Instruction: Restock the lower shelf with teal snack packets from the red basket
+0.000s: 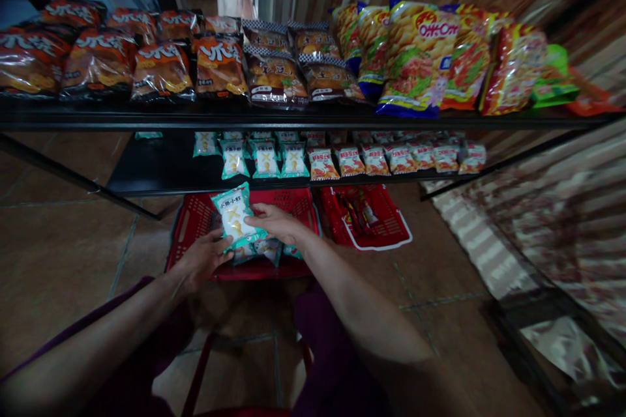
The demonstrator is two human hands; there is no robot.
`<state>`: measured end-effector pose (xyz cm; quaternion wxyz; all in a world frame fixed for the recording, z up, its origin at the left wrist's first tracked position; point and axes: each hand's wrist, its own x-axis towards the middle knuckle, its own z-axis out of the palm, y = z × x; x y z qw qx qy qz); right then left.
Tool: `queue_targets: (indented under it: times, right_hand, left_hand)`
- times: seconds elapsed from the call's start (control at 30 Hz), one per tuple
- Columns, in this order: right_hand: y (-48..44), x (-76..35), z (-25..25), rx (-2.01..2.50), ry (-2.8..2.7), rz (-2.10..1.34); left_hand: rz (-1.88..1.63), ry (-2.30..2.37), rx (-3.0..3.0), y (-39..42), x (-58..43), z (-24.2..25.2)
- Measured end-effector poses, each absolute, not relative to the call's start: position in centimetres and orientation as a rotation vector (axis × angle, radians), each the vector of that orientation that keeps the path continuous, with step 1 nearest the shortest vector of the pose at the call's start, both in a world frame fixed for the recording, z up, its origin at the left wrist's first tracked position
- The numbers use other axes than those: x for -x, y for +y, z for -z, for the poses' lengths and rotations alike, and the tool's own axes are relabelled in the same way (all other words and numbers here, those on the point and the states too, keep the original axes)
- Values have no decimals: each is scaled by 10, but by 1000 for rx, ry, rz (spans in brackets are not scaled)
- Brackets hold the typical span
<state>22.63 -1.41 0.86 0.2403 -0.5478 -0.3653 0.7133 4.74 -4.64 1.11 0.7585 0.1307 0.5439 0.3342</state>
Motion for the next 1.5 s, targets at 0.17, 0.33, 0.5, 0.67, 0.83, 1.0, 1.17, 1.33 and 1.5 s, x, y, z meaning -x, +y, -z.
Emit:
queue_targets:
  times: [0.17,0.33,0.5,0.67,0.83,1.0,1.17,1.33,1.5]
  right_hand:
    - [-12,-228,-10,1351,-975,-1966]
    - [-9,-229,-5,1380,-920,-1898]
    - [-10,-227,-7,1329,-939,-1931]
    - [-13,-224,-12,1329,-972,-1975]
    - [-14,-225,-14,1391,-997,-1961]
    - [-17,-220,-20,1445,-849,-1972]
    - [-20,-213,-17,1448,-769,-1991]
    - [-24,-207,-9,1461,-684,-1952]
    - [-26,-204,-10,1496,-686,-1903]
  left_hand:
    - [-678,1233,-384,-45,-46,-14]
    - [-745,1243,-414,-39,-41,-10]
    - [-790,1166,-364,-31,-37,-13]
    - [-762,1127,-233,-25,-37,-22]
    - [-783,1123,-150,-22,-36,-19]
    - [-896,1176,-108,-18,-34,-16]
    - [-967,1206,-112,-16,-32,-12]
    - [-1011,1209,-152,-17,-29,-5]
    - [-1018,1232,-169,-17,-26,0]
